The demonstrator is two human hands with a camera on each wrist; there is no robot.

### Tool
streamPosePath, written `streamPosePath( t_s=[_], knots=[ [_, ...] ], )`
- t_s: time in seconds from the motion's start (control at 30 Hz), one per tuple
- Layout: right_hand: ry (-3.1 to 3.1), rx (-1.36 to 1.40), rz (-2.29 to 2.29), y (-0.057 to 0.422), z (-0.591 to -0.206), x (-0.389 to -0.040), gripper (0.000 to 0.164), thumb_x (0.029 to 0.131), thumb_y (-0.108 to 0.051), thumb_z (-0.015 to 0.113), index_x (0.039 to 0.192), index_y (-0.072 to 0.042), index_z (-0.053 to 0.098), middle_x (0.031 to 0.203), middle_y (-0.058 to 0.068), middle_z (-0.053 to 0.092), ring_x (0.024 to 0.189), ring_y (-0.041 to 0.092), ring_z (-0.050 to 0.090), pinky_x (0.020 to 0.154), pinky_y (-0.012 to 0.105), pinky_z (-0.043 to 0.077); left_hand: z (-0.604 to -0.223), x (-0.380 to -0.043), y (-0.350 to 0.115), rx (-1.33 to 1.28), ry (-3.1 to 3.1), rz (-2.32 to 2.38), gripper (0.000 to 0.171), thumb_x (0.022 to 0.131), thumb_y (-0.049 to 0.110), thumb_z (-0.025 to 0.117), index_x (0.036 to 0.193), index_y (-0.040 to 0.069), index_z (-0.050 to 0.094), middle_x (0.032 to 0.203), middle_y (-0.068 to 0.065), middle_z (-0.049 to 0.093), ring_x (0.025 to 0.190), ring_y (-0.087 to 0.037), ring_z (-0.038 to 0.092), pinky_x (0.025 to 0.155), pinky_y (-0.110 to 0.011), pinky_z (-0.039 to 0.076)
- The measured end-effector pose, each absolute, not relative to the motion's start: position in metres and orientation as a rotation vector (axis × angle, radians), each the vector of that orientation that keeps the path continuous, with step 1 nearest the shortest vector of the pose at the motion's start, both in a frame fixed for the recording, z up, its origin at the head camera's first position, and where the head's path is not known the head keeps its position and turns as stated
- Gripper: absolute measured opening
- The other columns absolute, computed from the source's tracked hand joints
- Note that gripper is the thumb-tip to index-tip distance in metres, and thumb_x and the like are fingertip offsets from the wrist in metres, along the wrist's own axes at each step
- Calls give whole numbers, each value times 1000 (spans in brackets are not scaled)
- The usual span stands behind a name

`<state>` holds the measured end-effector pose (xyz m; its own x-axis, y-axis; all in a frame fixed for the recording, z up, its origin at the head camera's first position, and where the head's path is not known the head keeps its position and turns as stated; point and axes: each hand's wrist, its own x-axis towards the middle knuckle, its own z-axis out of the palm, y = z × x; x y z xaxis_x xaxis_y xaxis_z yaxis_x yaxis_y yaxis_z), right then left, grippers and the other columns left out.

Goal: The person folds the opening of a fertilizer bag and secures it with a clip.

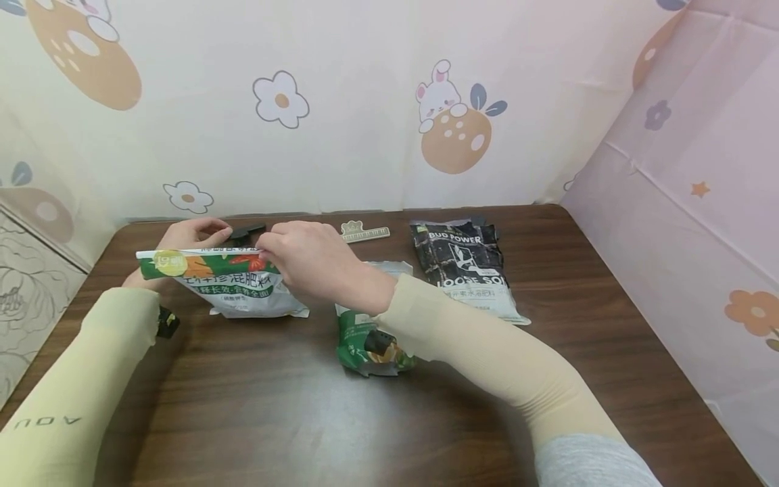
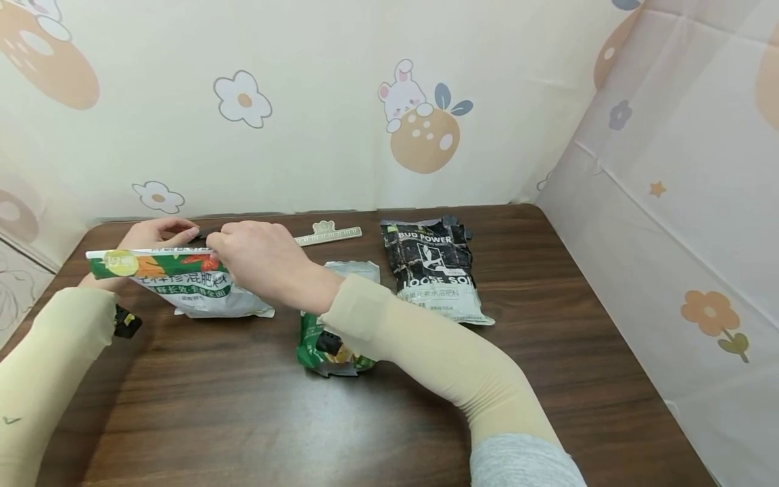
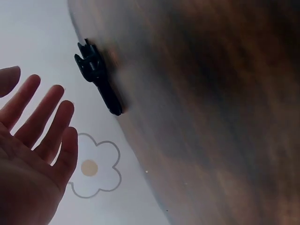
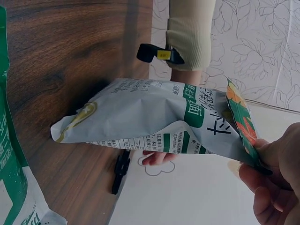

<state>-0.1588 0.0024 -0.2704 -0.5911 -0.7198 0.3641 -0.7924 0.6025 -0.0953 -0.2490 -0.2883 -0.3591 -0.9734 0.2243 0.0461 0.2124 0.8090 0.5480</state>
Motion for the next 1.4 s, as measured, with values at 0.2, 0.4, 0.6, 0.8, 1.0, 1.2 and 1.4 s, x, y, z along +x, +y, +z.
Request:
streamPosePath(
  t_s=[0.2,0.4,0.6,0.8,1.0,1.2,1.4],
  knots=[
    [-2538,1220,359,3,-271,-161,17,102,-23,58,106,-17,74,83,-8,61,77,7,59,61,22,46,-358,-270,-281,470,2889,780,52,102,39,56,134,-2,56,129,-29,59,114,-45,57,93,-61,43],
    [-2528,1217,356,3,-271,-164,17,102,-24,59,107,-17,73,83,-7,62,77,8,61,62,24,48,-363,-286,-274,528,2850,693,50,101,32,58,137,-3,53,135,-30,54,123,-47,51,99,-63,39],
    [-2508,1205,361,4,-273,-168,18,102,-24,58,106,-16,74,83,-7,63,77,9,62,63,25,49,-371,-294,-274,625,2824,658,45,100,25,61,136,-1,55,140,-26,51,133,-46,40,107,-64,30],
    [-2532,1195,355,5,-274,-170,18,102,-24,59,108,-17,74,86,-7,65,77,8,61,63,25,49,-382,-304,-276,868,2814,611,55,81,10,79,131,-4,59,130,-25,59,121,-45,52,99,-62,40],
    [-2533,1199,360,6,-274,-170,18,102,-24,59,108,-16,74,87,-6,65,79,7,62,65,24,50,-383,-309,-275,907,2783,487,61,76,11,82,129,-9,58,131,-32,55,122,-51,49,100,-63,38],
    [-2531,1189,371,6,-274,-171,18,102,-24,59,109,-16,74,89,-6,66,79,7,62,65,25,50,-382,-310,-275,905,2798,442,59,74,9,84,125,-9,59,128,-30,57,120,-48,51,99,-62,39],
    [-2530,1198,370,6,-275,-170,18,102,-25,59,109,-16,74,88,-6,65,80,8,63,65,26,50,-378,-302,-272,784,2820,483,50,73,10,83,118,-4,64,112,-21,63,105,-39,57,89,-57,46]
  ],
)
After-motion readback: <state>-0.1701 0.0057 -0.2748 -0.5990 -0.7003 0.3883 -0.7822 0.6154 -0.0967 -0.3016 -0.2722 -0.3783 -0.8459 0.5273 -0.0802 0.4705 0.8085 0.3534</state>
